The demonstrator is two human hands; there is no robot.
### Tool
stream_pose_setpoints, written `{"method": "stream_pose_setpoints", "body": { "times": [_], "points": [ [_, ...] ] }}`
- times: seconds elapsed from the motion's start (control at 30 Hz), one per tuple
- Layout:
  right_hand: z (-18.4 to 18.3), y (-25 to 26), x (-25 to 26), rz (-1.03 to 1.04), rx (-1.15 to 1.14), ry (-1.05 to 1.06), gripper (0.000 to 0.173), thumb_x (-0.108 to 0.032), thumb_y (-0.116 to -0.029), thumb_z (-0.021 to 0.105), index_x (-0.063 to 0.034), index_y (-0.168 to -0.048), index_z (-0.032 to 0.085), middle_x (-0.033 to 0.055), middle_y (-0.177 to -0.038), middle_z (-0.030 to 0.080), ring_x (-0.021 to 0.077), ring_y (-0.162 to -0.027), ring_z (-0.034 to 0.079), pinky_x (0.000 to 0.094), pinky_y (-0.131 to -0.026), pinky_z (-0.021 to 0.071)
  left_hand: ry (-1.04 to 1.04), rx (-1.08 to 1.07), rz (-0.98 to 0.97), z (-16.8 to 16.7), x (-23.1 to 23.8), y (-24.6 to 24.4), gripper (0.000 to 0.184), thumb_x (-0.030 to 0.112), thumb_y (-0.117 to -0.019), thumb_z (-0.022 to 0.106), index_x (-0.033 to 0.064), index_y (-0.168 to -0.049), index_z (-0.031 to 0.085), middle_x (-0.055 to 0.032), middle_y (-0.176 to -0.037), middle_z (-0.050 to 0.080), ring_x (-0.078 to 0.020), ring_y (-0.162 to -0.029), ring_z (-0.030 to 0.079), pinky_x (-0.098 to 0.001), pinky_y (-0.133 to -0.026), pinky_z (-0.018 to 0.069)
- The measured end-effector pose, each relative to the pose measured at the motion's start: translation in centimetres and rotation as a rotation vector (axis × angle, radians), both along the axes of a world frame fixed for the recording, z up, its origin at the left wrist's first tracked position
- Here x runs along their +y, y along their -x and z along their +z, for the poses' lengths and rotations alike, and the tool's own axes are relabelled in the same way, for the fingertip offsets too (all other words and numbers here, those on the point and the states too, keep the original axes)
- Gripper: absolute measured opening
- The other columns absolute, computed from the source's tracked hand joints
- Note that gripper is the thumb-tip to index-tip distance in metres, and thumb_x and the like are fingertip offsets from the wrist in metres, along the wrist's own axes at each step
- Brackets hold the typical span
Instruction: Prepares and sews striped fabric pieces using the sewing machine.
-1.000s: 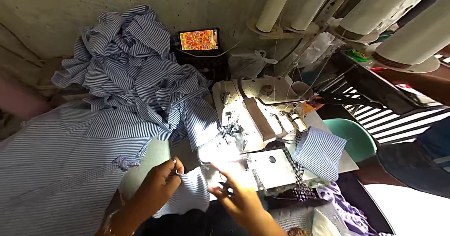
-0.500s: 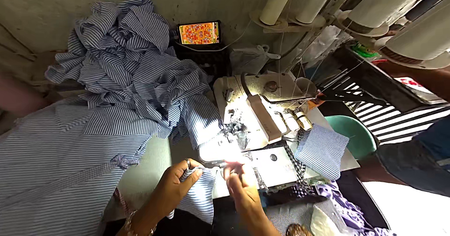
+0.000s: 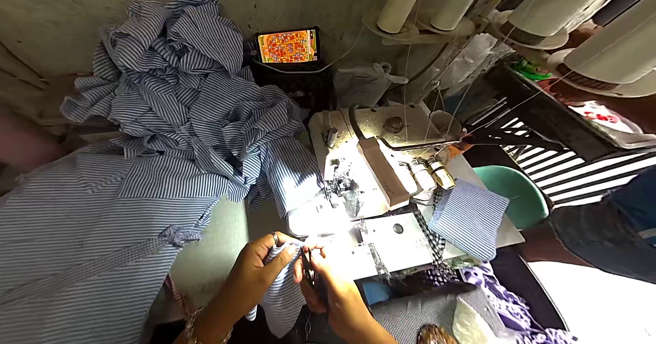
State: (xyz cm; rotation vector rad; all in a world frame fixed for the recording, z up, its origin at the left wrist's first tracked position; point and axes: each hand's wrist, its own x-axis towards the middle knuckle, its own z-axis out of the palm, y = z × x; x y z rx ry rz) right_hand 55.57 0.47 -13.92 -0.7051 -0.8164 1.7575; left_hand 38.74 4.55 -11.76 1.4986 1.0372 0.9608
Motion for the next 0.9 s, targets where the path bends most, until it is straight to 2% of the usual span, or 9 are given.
{"method": "stream_pose_setpoints", "body": {
  "times": [0.23, 0.33, 0.5, 0.67, 0.73, 0.8, 0.87, 0.9],
  "points": [
    [0.0, 0.1, 0.1, -0.017, 0.012, -0.002, 0.020, -0.028, -0.1106, 0.034, -0.0126, -0.116, 0.045, -0.0033, -0.085, 0.064, -0.0048, -0.049, 0.042, 0.0111, -0.043, 0.0340, 0.007, -0.015, -0.006, 0.0, -0.1, 0.0, 0.013, 0.012, -0.0965, 0.058, 0.0099, -0.099, 0.070, 0.0093, -0.087, 0.072, 0.0046, -0.076, 0.066, -0.0125, -0.070, 0.0542],
    [0.0, 0.1, 0.1, -0.017, 0.016, -0.022, 0.018, -0.027, -0.1101, 0.036, -0.0131, -0.116, 0.045, -0.0036, -0.085, 0.065, -0.0054, -0.050, 0.043, 0.0104, -0.044, 0.0338, 0.011, -0.042, -0.021, -0.3, -0.1, 0.1, 0.009, 0.013, -0.0929, 0.066, 0.0094, -0.100, 0.071, 0.0080, -0.086, 0.073, 0.0016, -0.075, 0.068, -0.0150, -0.070, 0.0562],
    [0.0, -0.1, -0.2, 0.010, 0.025, -0.063, 0.012, -0.023, -0.1093, 0.039, -0.0145, -0.113, 0.047, -0.0063, -0.084, 0.065, -0.0078, -0.052, 0.042, 0.0095, -0.046, 0.0316, -0.018, 0.027, 0.022, -0.7, 0.1, 0.2, 0.008, 0.009, -0.0879, 0.068, 0.0097, -0.095, 0.072, 0.0092, -0.088, 0.073, 0.0051, -0.079, 0.067, -0.0125, -0.074, 0.0550],
    [0.3, -0.3, -0.6, -0.006, -0.001, -0.109, 0.011, -0.022, -0.1101, 0.038, -0.0139, -0.110, 0.046, -0.0062, -0.087, 0.066, -0.0090, -0.054, 0.044, 0.0084, -0.048, 0.0334, -0.041, 0.054, 0.044, -1.5, 0.0, 0.4, 0.007, 0.009, -0.0858, 0.067, 0.0097, -0.092, 0.071, 0.0089, -0.087, 0.073, 0.0066, -0.077, 0.065, -0.0106, -0.071, 0.0529],
    [0.4, -0.4, -0.7, -0.011, -0.001, -0.113, 0.011, -0.021, -0.1104, 0.037, -0.0135, -0.112, 0.045, -0.0055, -0.088, 0.067, -0.0088, -0.055, 0.045, 0.0085, -0.048, 0.0340, -0.077, 0.099, 0.057, -1.7, -0.1, 0.5, 0.008, 0.011, -0.0851, 0.068, 0.0103, -0.092, 0.071, 0.0090, -0.087, 0.073, 0.0071, -0.078, 0.065, -0.0104, -0.071, 0.0527],
    [0.4, -0.4, -0.6, -0.024, -0.047, -0.119, 0.014, -0.019, -0.1097, 0.038, -0.0112, -0.120, 0.045, -0.0063, -0.089, 0.066, -0.0088, -0.056, 0.045, 0.0087, -0.049, 0.0345, -0.135, 0.180, 0.087, -1.9, -0.2, 0.6, 0.009, 0.016, -0.0840, 0.068, 0.0118, -0.092, 0.072, 0.0096, -0.086, 0.073, 0.0081, -0.077, 0.064, -0.0105, -0.069, 0.0520],
    [0.1, -0.6, -0.2, -0.058, -0.161, -0.172, 0.023, -0.016, -0.1076, 0.045, -0.0047, -0.128, 0.047, -0.0086, -0.088, 0.062, -0.0083, -0.061, 0.047, 0.0091, -0.053, 0.0382, -0.167, 0.224, 0.099, -2.1, -0.3, 0.6, 0.012, 0.019, -0.0840, 0.068, 0.0121, -0.092, 0.072, 0.0097, -0.087, 0.072, 0.0083, -0.078, 0.064, -0.0107, -0.070, 0.0515],
    [-0.2, -0.5, 0.1, -0.092, -0.237, -0.214, 0.025, -0.015, -0.1057, 0.050, -0.0021, -0.127, 0.050, -0.0096, -0.086, 0.060, -0.0076, -0.064, 0.049, 0.0102, -0.056, 0.0411, -0.171, 0.226, 0.095, -2.1, -0.3, 0.5, 0.013, 0.021, -0.0844, 0.069, 0.0124, -0.093, 0.073, 0.0098, -0.088, 0.072, 0.0080, -0.079, 0.064, -0.0109, -0.071, 0.0519]
  ]
}}
